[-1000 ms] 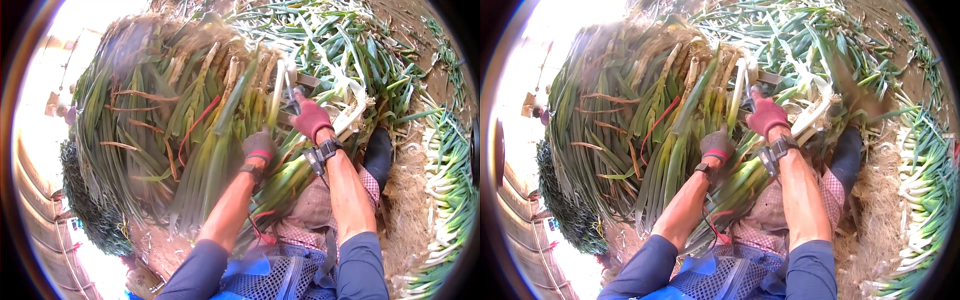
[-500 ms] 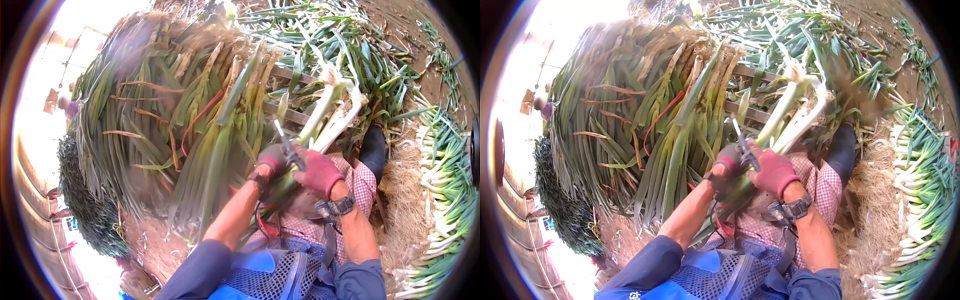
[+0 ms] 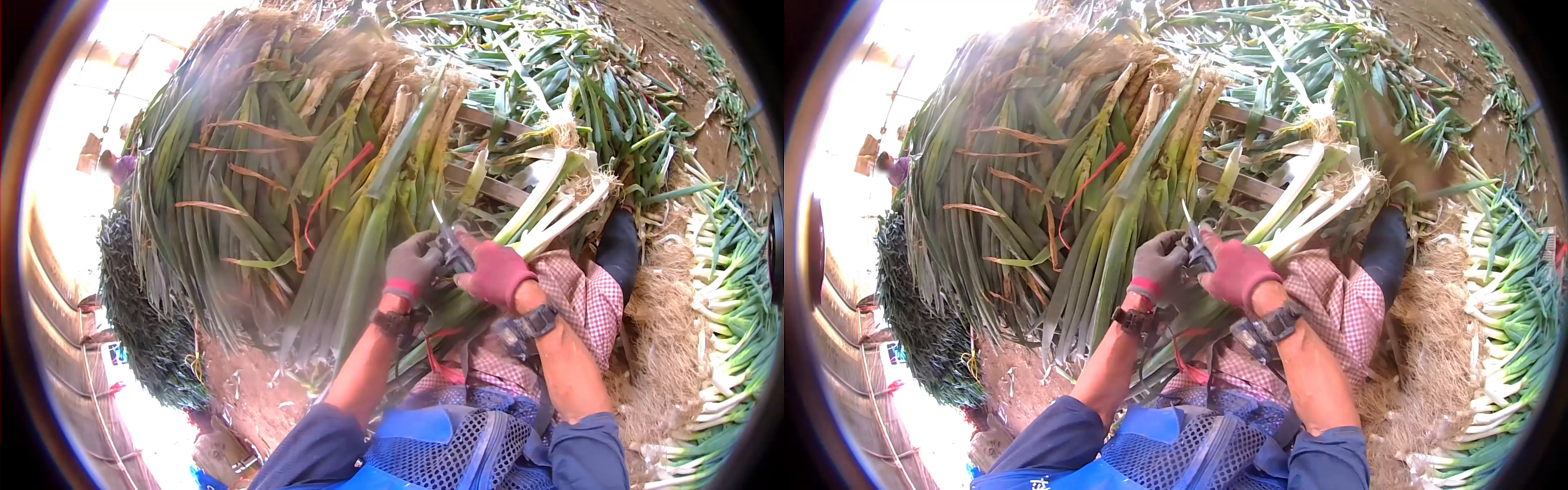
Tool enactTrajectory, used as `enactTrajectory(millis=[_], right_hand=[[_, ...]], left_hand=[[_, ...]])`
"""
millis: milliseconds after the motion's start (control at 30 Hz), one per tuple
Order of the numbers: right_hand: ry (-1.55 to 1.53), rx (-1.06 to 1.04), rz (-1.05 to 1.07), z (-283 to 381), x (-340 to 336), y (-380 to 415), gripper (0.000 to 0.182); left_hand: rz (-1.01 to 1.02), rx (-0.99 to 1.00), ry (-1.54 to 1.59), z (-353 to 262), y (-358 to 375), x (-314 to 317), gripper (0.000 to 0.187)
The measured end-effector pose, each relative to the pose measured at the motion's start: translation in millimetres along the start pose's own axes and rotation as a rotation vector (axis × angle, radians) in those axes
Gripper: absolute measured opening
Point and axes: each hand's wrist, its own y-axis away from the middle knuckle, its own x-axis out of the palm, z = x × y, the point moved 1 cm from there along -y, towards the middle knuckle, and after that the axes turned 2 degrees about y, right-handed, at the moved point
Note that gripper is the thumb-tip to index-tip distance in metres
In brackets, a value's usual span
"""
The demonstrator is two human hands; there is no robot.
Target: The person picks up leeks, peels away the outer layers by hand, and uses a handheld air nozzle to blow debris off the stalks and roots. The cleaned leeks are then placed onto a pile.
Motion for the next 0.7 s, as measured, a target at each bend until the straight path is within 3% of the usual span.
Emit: enactTrajectory(millis=[67, 233, 300, 433, 500, 700], right_hand=[[0.004, 0.011, -0.076, -2.3, 0.4, -14.6, 0.082], [0.035, 0.06, -0.039, 3.2, -5.9, -17.2, 0.08], [0.049, 0.076, -0.044, -1.1, -8.6, -25.0, 0.08], [0.079, 0.11, -0.119, -8.0, -34.5, -58.7, 0.079], [0.08, 0.113, -0.186, -16.6, -40.3, -79.5, 0.08], [0.084, 0.17, -0.323, -31.1, -72.3, -129.5, 0.08]], left_hand=[[-0.122, 0.04, -0.075, -8.6, -7.0, -4.2, 0.042], [-0.11, -0.084, -0.124, -14.9, -35.3, -8.1, 0.049], [-0.183, 0.066, -0.341, -11.0, -54.4, -3.5, 0.043], [-0.12, 0.087, -0.601, -28.4, -78.9, 2.3, 0.042], [-0.037, -0.05, -0.814, -46.9, -87.6, 7.6, 0.054], [-0.012, -0.094, -0.938, -60.7, -107.4, 22.4, 0.057]])
